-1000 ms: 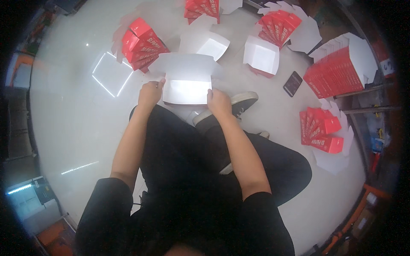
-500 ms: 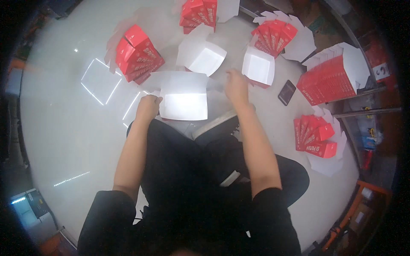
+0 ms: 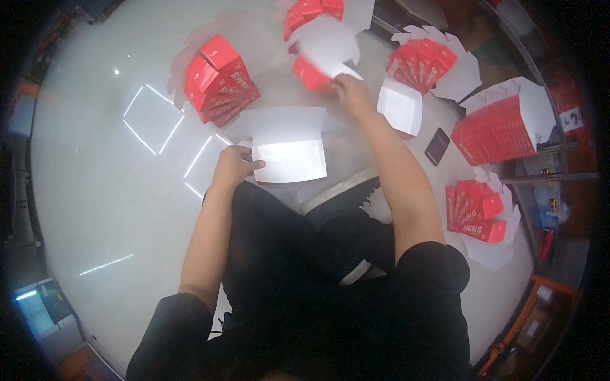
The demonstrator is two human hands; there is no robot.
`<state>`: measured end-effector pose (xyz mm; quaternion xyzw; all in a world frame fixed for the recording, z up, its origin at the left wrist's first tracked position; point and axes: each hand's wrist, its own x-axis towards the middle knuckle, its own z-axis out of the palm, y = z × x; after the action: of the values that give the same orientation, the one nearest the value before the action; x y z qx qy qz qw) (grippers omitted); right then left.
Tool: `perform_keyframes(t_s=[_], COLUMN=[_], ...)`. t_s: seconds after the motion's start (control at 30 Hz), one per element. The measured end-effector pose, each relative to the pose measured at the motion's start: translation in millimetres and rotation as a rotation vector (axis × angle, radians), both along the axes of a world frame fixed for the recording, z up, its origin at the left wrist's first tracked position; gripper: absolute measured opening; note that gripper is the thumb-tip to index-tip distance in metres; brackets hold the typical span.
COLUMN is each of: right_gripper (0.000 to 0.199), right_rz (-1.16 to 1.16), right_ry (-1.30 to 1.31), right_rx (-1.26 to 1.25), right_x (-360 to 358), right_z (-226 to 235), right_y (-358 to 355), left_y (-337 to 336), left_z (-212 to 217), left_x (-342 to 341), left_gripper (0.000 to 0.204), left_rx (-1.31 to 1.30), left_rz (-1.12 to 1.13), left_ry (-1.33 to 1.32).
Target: The person sits on the floor and assembles small red and white cardboard boxes by folding the flat pieces into shape. They repeatedly pick up flat box components, fold the sides, and tuck the flaps to form the final box structure.
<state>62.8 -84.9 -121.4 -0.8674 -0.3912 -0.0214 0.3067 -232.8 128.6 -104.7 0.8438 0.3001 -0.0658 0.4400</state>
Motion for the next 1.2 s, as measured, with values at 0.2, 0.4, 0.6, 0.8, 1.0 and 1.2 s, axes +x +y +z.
perform_keyframes(t_s=[0.2,0.4,0.6,0.8,1.0,1.2], right_gripper=[0.021,0.034,0.042,0.052,0.049,0.038], right_rz=[-0.096,0.337,0.35,-0.3,-0.249,-0.204], right_ry=[0.046,-0.575,-0.538,0.022,0.872,0.899], right_rx=[0.379,-0.134,-0.086,0.297,0.525,0.592], right_x=[-76,-218,-250,-175,-162,-157], right_z=[140,169,130,83,22,2], right_y=[-2,-44,-61,-71,-65,-69], left_y=[-5,-43,-64,-39,-18,-30], left_z=[9,75,62,40,-23,-12], left_x=[-15,-38,-23,-15,5,0], left_gripper=[0.044,0.06,0.045,0.041,0.038,0.036], left_rx=[0.336,-0.995,-0.477,-0.375,0.567,0.267], left_rz=[0.198,0.328,0.264,0.326,0.107,0.162], left_ry=[-0.307,-0.83,-0.455,-0.352,-0.661,-0.305])
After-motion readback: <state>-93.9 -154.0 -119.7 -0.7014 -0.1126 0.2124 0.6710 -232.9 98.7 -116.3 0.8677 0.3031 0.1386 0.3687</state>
